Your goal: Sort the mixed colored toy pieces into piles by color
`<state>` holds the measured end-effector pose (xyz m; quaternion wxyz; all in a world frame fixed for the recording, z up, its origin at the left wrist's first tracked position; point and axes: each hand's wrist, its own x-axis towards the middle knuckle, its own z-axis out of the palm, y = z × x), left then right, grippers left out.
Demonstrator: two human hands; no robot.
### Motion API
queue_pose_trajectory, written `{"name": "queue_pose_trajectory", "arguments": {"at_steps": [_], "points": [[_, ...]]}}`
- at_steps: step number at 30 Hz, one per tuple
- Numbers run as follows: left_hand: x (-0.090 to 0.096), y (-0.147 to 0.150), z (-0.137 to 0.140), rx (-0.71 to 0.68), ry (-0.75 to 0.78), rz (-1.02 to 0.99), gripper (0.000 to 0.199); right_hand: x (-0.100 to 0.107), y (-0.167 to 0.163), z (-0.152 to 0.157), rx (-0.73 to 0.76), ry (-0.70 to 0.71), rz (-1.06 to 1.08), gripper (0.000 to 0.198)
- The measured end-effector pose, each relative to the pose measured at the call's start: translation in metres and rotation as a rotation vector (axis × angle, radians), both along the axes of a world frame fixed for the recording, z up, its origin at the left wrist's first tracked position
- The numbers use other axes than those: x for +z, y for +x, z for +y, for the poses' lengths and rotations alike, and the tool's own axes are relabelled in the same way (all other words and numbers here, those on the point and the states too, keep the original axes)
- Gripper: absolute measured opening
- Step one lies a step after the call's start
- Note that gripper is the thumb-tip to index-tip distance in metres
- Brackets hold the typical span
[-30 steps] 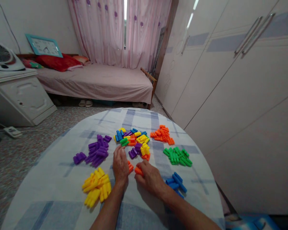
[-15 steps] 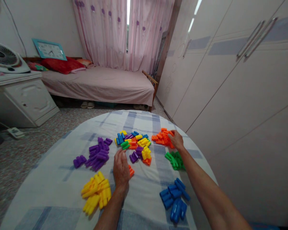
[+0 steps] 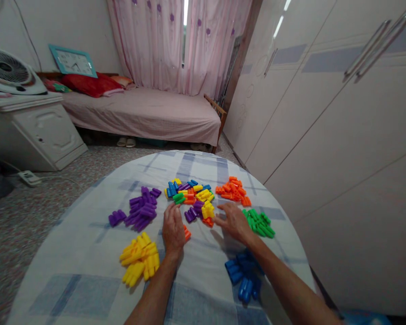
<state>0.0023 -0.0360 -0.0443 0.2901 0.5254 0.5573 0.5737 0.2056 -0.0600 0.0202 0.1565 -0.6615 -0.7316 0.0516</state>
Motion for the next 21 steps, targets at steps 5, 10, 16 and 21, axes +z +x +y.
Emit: {"name": "queue_pose_trajectory", "arguments": {"at_steps": [5, 10, 16, 21], "points": [[0.000, -0.001, 0.000, -0.007, 0.009, 0.003, 0.040, -0.017, -0.034, -0.018, -0.056, -0.029, -0.093, 0.028], [-0.002, -0.002, 0.001, -0.014, 0.006, 0.007, 0.041, -0.010, -0.031, -0.015, -0.071, -0.032, -0.157, 0.022], [-0.004, 0.000, 0.002, -0.007, 0.017, 0.004, 0.040, 0.022, 0.006, -0.006, -0.060, -0.012, -0.272, 0.025], [-0.003, 0.000, 0.001, -0.006, 0.012, 0.006, 0.039, 0.022, 0.042, 0.026, -0.286, 0.114, -0.270, 0.032]]}}
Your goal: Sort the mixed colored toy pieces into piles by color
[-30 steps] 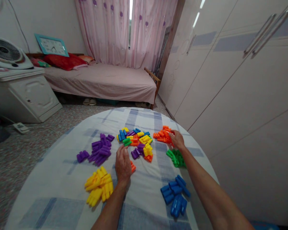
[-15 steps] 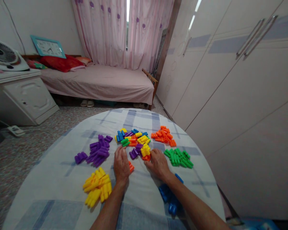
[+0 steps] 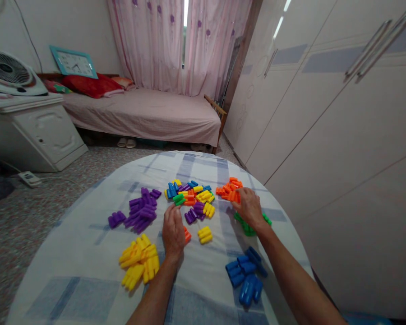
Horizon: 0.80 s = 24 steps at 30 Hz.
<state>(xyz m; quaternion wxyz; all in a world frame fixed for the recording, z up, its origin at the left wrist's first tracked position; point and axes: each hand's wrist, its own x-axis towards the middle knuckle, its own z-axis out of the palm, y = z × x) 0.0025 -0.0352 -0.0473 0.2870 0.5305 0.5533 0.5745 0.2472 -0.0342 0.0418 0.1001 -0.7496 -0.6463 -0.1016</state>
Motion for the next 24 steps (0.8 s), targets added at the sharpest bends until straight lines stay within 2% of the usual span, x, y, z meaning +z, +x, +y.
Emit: {"name": "queue_pose_trajectory", "arguments": {"at_steps": [6, 9, 12, 15, 18, 20, 24], "points": [[0.001, 0.000, 0.000, -0.010, -0.004, 0.017, 0.040, -0.023, 0.023, 0.036, -0.075, 0.024, 0.003, 0.037], [0.002, 0.000, 0.000, -0.006, -0.005, 0.007, 0.040, -0.028, 0.025, 0.036, -0.059, 0.026, 0.005, 0.040], [0.006, 0.001, -0.001, 0.000, 0.000, -0.037, 0.040, -0.027, 0.016, 0.024, -0.022, 0.064, 0.035, 0.041], [0.009, 0.002, -0.002, 0.000, 0.010, -0.092, 0.040, -0.022, -0.013, 0.002, 0.136, 0.105, 0.111, 0.037], [0.008, 0.003, -0.001, -0.015, 0.007, -0.138, 0.041, -0.017, -0.057, -0.026, 0.389, 0.033, 0.233, 0.034], [0.006, 0.003, 0.000, -0.040, 0.001, -0.179, 0.042, -0.016, -0.086, -0.042, 0.506, -0.026, 0.284, 0.032], [0.004, 0.004, 0.002, -0.099, -0.020, -0.248, 0.044, -0.021, -0.125, -0.057, 0.613, -0.106, 0.241, 0.032]]}}
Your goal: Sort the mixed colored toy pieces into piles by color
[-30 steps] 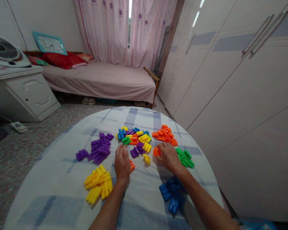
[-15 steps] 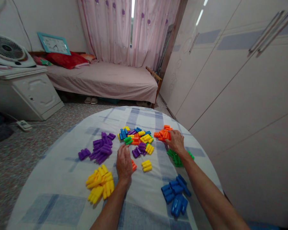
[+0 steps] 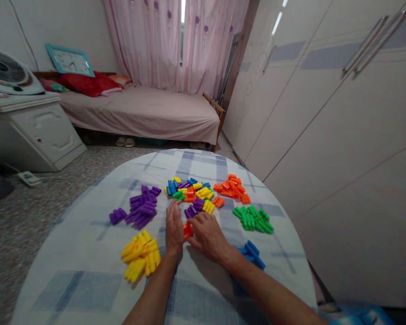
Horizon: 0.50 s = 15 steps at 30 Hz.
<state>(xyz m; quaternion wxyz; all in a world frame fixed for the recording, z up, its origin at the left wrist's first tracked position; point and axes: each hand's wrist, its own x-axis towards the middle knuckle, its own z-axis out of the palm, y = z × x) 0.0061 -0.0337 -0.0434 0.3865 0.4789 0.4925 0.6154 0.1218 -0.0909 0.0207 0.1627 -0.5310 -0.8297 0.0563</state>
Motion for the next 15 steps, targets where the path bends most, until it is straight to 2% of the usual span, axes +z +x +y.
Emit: {"name": "queue_pose_trajectory", "arguments": {"at_steps": [4, 8, 12, 15], "points": [[0.001, 0.000, 0.000, -0.037, -0.041, -0.043, 0.046, -0.013, -0.011, 0.003, -0.039, -0.004, -0.075, 0.037], [0.001, 0.000, 0.000, -0.083, -0.033, -0.027, 0.046, -0.022, -0.013, 0.006, -0.064, -0.029, -0.110, 0.022], [0.000, 0.001, -0.001, -0.086, -0.046, -0.046, 0.048, -0.010, 0.003, 0.007, -0.088, -0.012, -0.034, 0.022], [-0.001, 0.002, -0.002, -0.075, -0.062, -0.054, 0.049, 0.007, 0.041, 0.022, -0.262, 0.069, 0.022, 0.027]]}}
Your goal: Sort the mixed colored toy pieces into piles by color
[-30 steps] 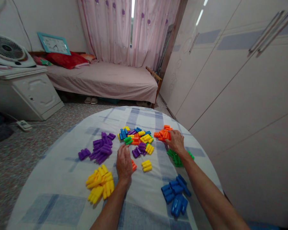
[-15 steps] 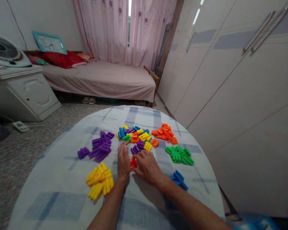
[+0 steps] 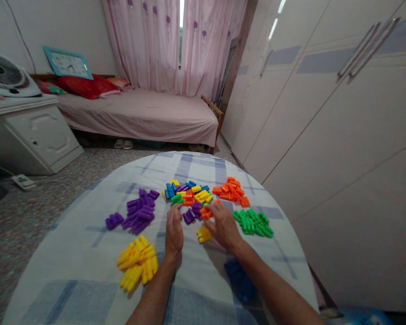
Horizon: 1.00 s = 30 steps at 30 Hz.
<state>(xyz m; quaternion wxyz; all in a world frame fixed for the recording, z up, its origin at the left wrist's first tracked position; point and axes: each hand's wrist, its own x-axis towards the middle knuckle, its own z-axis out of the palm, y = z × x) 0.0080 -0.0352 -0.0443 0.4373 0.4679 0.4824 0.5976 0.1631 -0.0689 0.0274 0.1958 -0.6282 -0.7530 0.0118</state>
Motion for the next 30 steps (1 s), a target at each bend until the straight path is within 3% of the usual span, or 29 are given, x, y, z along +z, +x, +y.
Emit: {"name": "queue_pose_trajectory", "arguments": {"at_steps": [3, 5, 10, 13, 16, 19, 22, 30], "points": [[-0.001, 0.000, 0.000, 0.005, -0.004, 0.027, 0.050, 0.010, 0.051, 0.030, -0.250, 0.044, -0.051, 0.031], [-0.002, -0.001, 0.001, 0.008, 0.006, 0.047, 0.050, 0.012, 0.082, 0.051, -0.426, -0.002, -0.099, 0.034], [-0.002, -0.001, 0.000, 0.015, 0.033, 0.063, 0.047, 0.007, 0.120, 0.082, -0.572, -0.090, -0.154, 0.039], [0.000, -0.001, 0.000, 0.008, 0.027, 0.059, 0.048, 0.004, 0.119, 0.082, -0.561, -0.119, -0.154, 0.040], [0.001, 0.000, 0.000, 0.002, 0.020, 0.055, 0.048, 0.002, 0.107, 0.070, -0.514, -0.043, -0.152, 0.037], [0.002, 0.000, 0.000, 0.008, 0.019, 0.047, 0.050, 0.000, 0.086, 0.053, -0.262, 0.038, -0.131, 0.033], [0.002, 0.000, -0.001, 0.013, 0.019, 0.048, 0.050, -0.005, 0.064, 0.040, -0.051, -0.042, -0.146, 0.033], [-0.002, -0.002, 0.001, 0.005, 0.026, 0.063, 0.049, -0.025, 0.049, 0.038, -0.060, -0.093, -0.193, 0.028]]}}
